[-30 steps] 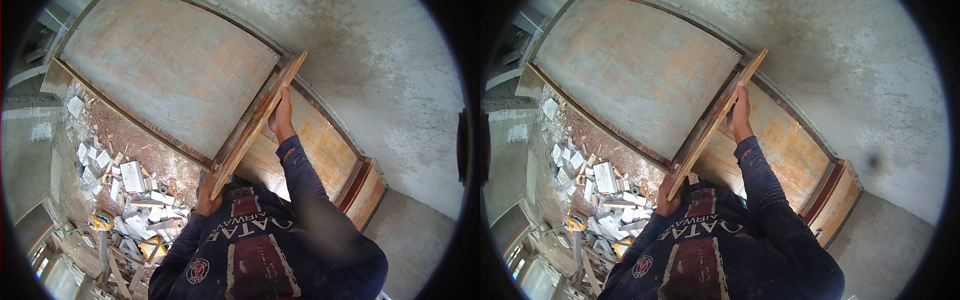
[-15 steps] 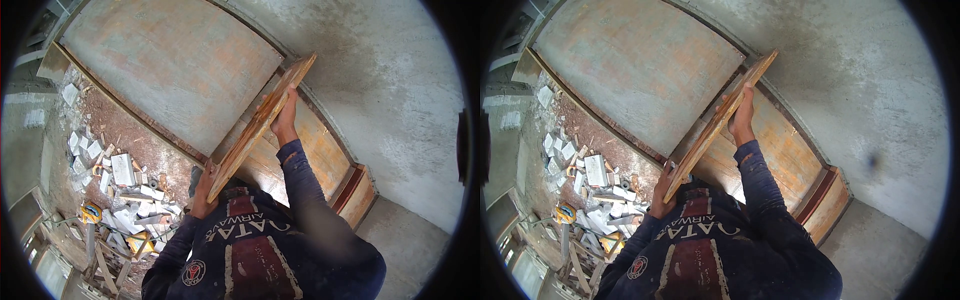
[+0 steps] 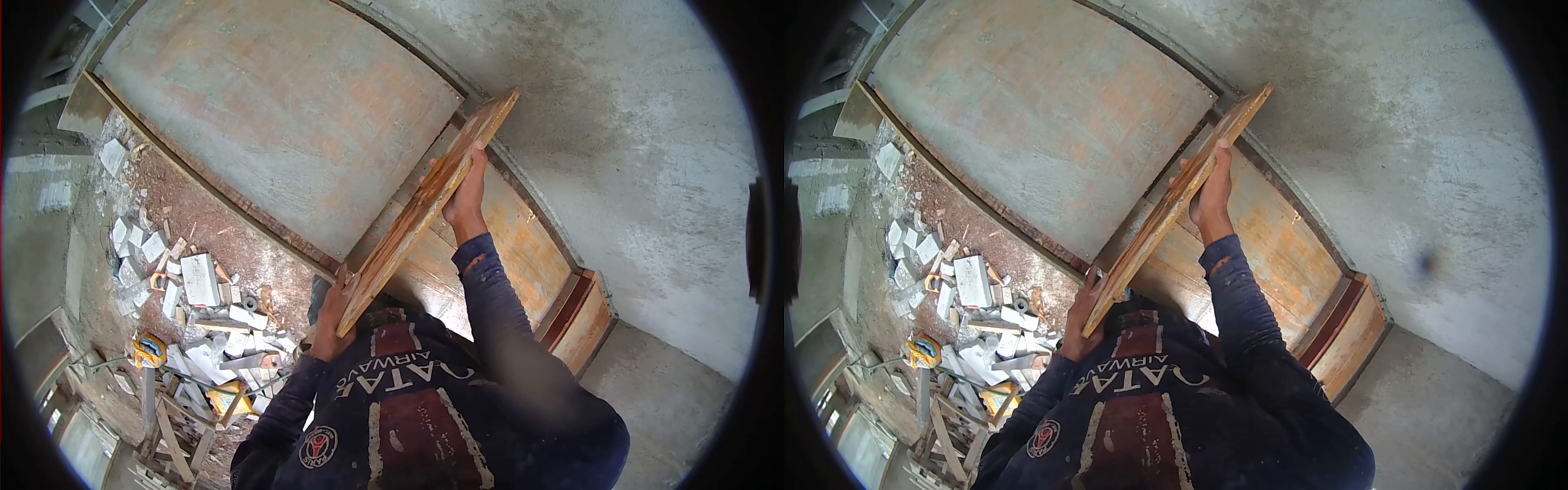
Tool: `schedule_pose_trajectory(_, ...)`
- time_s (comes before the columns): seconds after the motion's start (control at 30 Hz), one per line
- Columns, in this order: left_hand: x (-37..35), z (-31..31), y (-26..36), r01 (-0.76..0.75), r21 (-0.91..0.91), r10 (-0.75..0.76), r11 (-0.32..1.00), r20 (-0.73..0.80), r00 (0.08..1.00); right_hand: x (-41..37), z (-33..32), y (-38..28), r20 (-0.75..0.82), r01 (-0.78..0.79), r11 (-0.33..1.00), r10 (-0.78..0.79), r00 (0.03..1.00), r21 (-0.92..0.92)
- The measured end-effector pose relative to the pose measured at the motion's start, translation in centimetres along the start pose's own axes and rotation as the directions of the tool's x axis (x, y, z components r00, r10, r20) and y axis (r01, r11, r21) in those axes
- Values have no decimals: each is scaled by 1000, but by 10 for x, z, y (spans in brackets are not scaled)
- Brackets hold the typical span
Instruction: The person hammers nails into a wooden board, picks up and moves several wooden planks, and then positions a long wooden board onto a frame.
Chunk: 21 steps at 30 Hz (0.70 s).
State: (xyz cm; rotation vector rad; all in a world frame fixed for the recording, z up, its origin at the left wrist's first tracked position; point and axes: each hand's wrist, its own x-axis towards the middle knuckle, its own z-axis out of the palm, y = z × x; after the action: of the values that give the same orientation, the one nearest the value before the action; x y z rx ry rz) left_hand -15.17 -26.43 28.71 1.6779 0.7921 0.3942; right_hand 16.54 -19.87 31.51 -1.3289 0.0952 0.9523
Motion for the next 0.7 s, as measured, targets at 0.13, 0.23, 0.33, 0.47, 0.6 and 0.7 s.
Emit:
schedule_pose_trajectory(0.13,0,0,0,-10,0,10,1000,0,1000,-1,0,-1,-11,4,1000,-4,1000,-5)
schedule_pose_trajectory(0.23,1,1,-1,-3,4,3,1000,2,1000,1,-1,0,-9,16,1000,-16,1000,-4)
schedule_pose_trajectory(0.33,2,0,2,-31,36,31,999,-4,1000,2,-4,1,2,10,999,-10,1000,-34)
schedule_pose_trajectory(0.47,2,-1,4,-51,53,52,997,-34,998,3,-3,1,10,4,1000,-4,1000,-18)
schedule_pose_trajectory(0.6,0,-1,3,-27,-14,27,1000,-1,1000,1,-1,0,-11,2,1000,-2,1000,-16)
schedule_pose_trajectory(0.7,-1,-1,5,-22,-12,22,1000,8,1000,-2,1,-3,-24,0,1000,-1,1000,-29)
